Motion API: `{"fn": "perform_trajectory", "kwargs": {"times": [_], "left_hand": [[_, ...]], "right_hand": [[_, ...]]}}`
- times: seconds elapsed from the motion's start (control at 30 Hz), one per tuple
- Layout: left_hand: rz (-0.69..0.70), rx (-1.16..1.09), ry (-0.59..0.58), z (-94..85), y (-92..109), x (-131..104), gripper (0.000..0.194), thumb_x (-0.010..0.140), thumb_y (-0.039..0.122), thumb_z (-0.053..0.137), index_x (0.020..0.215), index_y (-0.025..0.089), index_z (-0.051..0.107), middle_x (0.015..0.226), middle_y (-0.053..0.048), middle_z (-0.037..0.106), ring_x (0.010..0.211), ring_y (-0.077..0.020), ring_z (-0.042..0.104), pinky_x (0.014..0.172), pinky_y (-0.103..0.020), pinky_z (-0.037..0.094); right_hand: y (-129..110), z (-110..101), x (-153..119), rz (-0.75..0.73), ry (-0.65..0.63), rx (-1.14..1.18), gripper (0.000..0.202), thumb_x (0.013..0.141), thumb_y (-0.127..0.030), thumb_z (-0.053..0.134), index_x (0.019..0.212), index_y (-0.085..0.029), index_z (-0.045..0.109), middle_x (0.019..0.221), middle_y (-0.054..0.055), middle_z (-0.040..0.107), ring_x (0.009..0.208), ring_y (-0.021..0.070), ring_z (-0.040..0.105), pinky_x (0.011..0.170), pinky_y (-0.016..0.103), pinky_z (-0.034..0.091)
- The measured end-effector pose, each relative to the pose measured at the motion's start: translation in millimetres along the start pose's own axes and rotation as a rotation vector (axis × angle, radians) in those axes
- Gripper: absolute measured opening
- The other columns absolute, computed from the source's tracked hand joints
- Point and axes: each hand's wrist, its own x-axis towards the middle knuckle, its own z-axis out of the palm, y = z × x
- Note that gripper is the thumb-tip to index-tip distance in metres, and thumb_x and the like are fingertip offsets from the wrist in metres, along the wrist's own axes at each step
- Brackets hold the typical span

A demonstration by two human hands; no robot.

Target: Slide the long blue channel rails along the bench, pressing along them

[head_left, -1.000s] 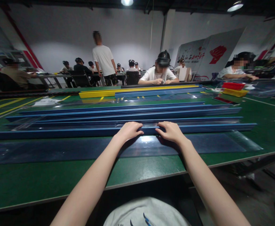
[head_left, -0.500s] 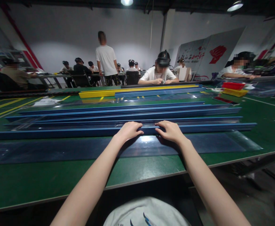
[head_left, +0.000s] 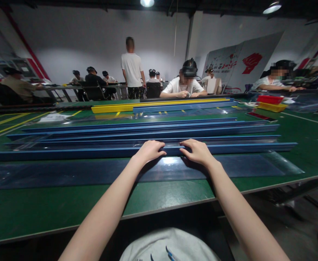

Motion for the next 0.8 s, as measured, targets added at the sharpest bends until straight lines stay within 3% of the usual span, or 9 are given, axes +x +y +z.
{"fn": "perform_trajectory", "kwargs": {"times": [0.3, 0.8], "left_hand": [[-0.011, 0.023, -0.005, 2.0, -0.3, 0.6, 0.021, 0.079, 0.038, 0.052, 0.087, 0.021, 0.061, 0.090, -0.005, 0.067, 0.083, -0.0203, 0.061, 0.066, -0.025, 0.041], [-0.017, 0.006, -0.003, 0.1, 1.1, 0.5, 0.020, 0.079, 0.038, 0.052, 0.082, 0.020, 0.060, 0.088, -0.006, 0.067, 0.082, -0.0216, 0.061, 0.065, -0.026, 0.041]], "right_hand": [[2.1, 0.9, -0.2, -0.017, 0.013, -0.016, 0.035, 0.081, -0.040, 0.043, 0.103, -0.021, 0.062, 0.105, 0.005, 0.063, 0.098, 0.0172, 0.055, 0.080, 0.026, 0.040], [-2.1, -3.7, 0.3, 0.030, -0.044, -0.139, 0.033, 0.082, -0.044, 0.039, 0.088, -0.021, 0.063, 0.087, 0.005, 0.065, 0.083, 0.0175, 0.057, 0.064, 0.024, 0.033]]}}
